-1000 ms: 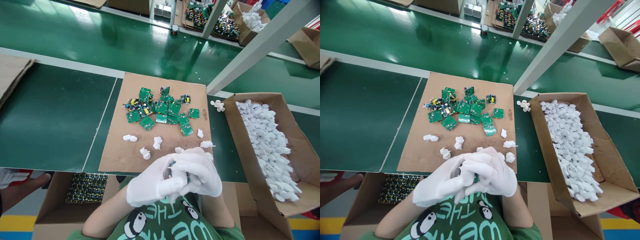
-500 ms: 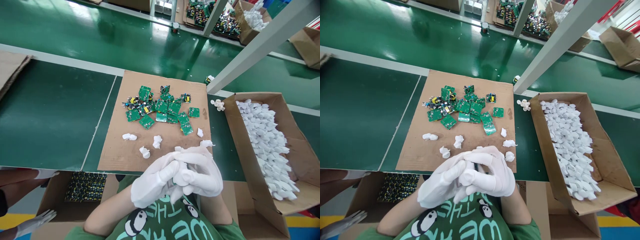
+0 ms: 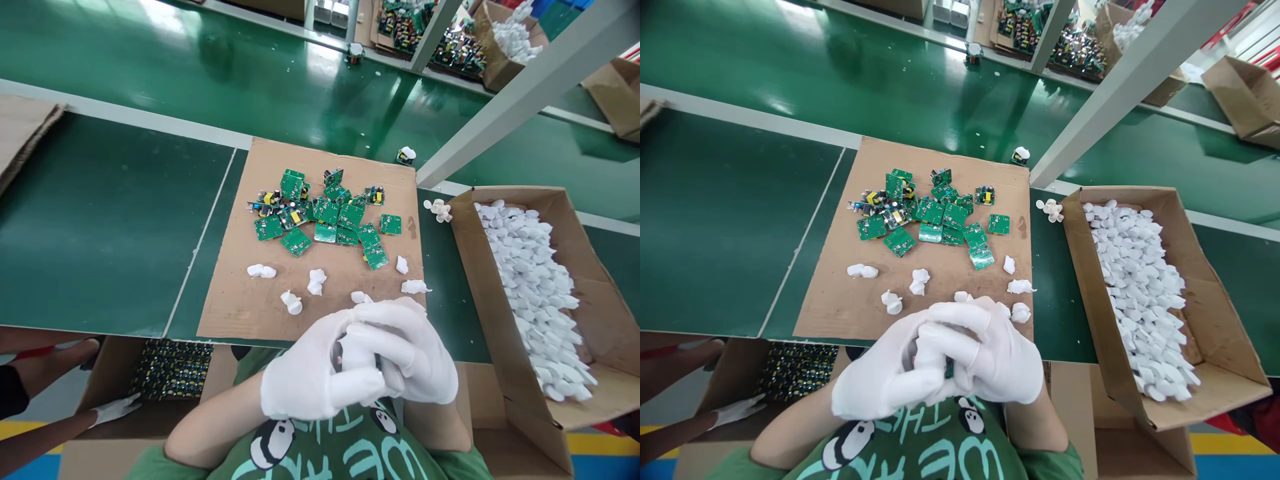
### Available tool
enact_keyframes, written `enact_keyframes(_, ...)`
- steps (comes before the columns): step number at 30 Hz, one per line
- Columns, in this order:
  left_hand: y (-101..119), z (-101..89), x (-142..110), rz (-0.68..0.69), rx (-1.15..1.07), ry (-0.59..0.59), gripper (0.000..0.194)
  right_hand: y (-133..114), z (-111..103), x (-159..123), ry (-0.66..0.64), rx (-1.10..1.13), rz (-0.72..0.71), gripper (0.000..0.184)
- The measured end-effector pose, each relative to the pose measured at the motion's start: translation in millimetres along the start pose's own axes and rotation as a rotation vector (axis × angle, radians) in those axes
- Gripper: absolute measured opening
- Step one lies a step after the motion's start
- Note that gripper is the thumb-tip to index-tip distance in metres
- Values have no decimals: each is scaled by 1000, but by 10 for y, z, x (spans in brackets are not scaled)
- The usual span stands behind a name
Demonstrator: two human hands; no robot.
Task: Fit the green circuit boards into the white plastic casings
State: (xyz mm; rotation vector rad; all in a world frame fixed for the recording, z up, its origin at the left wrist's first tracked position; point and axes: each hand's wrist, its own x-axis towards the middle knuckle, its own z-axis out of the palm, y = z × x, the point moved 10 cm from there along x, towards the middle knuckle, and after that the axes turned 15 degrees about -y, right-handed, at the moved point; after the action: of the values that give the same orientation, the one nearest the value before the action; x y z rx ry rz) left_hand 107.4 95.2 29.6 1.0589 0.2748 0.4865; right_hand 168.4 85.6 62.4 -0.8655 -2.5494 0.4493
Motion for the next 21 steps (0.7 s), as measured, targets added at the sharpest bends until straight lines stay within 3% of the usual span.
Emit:
enact_keyframes(2, 1, -32, 3, -28, 33, 48, 10, -57, -51, 65, 0, -3, -65, 25)
enact_keyframes(5, 14, -58, 5, -22, 21, 100, 5, -19, -74, 98, 2, 18, -27, 30)
enact_keyframes(13, 114, 19, 22, 88, -88, -34, 30, 29, -103, 130, 41, 340, -56, 43)
enact_keyframes(16, 77, 4, -18, 48, -27, -29, 24, 3, -117, 138, 64, 287, -71, 50)
enact_keyframes(20, -23, -53, -73, -76, 58, 27, 5, -51, -28, 210, -72, 144, -84, 43)
enact_keyframes(21, -19, -55, -77, -69, 59, 29, 13, -59, -23, 220, -84, 124, -87, 42)
